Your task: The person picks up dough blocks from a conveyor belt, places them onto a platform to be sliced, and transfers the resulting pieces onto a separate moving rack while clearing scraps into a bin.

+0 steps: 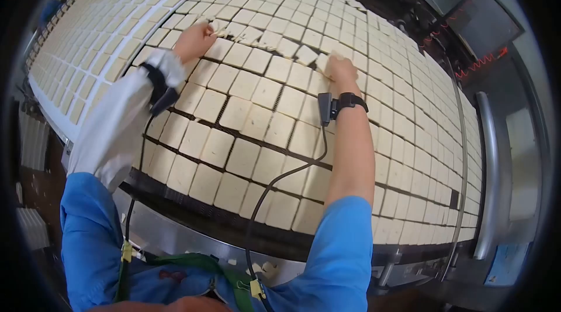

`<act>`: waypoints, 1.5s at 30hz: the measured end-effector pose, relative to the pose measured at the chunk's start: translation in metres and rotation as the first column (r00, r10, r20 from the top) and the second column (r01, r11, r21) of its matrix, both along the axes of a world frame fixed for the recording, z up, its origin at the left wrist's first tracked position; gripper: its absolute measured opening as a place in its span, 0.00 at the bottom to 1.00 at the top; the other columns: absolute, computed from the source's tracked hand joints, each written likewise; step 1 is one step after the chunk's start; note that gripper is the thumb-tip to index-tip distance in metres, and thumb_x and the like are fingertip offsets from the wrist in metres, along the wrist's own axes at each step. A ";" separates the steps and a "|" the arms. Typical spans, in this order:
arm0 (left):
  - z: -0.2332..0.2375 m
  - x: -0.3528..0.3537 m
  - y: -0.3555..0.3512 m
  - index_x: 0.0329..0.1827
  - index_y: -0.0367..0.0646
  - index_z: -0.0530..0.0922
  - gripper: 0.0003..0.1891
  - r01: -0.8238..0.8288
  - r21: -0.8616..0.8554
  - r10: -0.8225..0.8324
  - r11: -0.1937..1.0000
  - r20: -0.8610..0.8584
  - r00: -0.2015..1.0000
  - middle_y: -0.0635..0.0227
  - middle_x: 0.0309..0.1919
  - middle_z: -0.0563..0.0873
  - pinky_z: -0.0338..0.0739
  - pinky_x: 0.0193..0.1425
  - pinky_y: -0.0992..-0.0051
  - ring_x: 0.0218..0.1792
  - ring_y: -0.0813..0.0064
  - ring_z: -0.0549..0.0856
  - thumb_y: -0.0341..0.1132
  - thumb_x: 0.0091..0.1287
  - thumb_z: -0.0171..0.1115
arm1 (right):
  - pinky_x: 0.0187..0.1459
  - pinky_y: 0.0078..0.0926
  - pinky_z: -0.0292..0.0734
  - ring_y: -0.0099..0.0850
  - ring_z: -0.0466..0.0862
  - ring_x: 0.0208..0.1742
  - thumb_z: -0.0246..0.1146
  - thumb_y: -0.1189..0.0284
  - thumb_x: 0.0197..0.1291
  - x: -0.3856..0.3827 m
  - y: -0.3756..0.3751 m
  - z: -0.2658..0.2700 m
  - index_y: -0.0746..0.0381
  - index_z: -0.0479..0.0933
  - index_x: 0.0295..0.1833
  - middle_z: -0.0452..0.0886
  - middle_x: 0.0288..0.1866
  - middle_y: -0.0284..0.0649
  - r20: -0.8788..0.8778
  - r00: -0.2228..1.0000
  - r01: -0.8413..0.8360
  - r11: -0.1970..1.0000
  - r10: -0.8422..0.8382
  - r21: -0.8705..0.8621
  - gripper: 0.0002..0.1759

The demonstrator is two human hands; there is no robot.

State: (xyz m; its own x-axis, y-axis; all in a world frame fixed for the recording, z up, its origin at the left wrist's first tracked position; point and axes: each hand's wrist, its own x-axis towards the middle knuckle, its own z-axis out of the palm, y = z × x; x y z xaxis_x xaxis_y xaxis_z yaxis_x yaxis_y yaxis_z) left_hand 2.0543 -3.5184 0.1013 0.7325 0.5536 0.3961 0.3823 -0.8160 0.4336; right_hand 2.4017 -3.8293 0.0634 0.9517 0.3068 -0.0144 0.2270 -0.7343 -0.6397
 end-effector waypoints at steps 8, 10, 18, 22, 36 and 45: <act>0.008 0.066 0.047 0.46 0.48 0.91 0.16 -0.176 0.153 0.229 0.972 -0.491 0.841 0.56 0.50 0.92 0.86 0.52 0.59 0.50 0.55 0.91 0.43 0.59 0.66 | 0.64 0.42 0.81 0.50 0.84 0.65 0.74 0.56 0.50 -0.035 0.017 0.030 0.69 0.81 0.59 0.87 0.58 0.56 0.184 0.977 0.167 0.921 -0.107 -0.353 0.35; -0.029 0.100 0.086 0.47 0.46 0.91 0.19 -0.191 0.078 0.206 0.978 -0.442 0.873 0.59 0.50 0.93 0.81 0.58 0.58 0.51 0.58 0.91 0.47 0.58 0.66 | 0.60 0.42 0.84 0.49 0.87 0.60 0.74 0.58 0.49 -0.031 0.022 0.026 0.69 0.83 0.56 0.88 0.56 0.57 0.206 0.976 0.140 0.925 -0.069 -0.354 0.32; 0.009 0.099 -0.027 0.61 0.48 0.84 0.27 -0.340 0.011 0.336 0.940 -0.189 0.923 0.57 0.62 0.86 0.78 0.66 0.52 0.66 0.47 0.82 0.54 0.65 0.62 | 0.59 0.46 0.82 0.53 0.87 0.58 0.79 0.51 0.44 -0.060 0.088 0.033 0.73 0.85 0.53 0.89 0.53 0.58 0.063 0.987 0.139 0.986 -0.145 0.096 0.39; 0.016 0.082 -0.018 0.74 0.56 0.73 0.36 -0.148 -0.082 0.108 0.986 -0.367 0.924 0.53 0.70 0.78 0.69 0.73 0.49 0.75 0.39 0.67 0.55 0.63 0.65 | 0.67 0.47 0.74 0.53 0.82 0.67 0.77 0.45 0.46 -0.092 0.098 0.025 0.70 0.83 0.61 0.87 0.56 0.58 0.114 0.979 0.192 0.958 -0.171 -0.212 0.45; 0.002 0.112 -0.061 0.64 0.51 0.84 0.25 0.081 0.086 -0.060 0.993 -0.219 0.974 0.52 0.57 0.87 0.81 0.60 0.49 0.54 0.44 0.88 0.47 0.65 0.62 | 0.63 0.43 0.78 0.52 0.82 0.65 0.66 0.48 0.57 -0.122 0.149 0.017 0.59 0.71 0.74 0.82 0.64 0.56 -0.002 0.999 -0.040 0.987 0.041 0.157 0.43; -0.036 0.175 -0.077 0.56 0.35 0.80 0.17 0.634 -0.739 0.061 0.227 0.661 0.748 0.50 0.47 0.85 0.79 0.53 0.64 0.49 0.63 0.83 0.37 0.75 0.50 | 0.49 0.39 0.86 0.35 0.88 0.51 0.61 0.63 0.73 -0.154 0.154 0.018 0.62 0.77 0.62 0.86 0.51 0.42 -0.399 0.790 0.235 0.371 0.466 0.898 0.18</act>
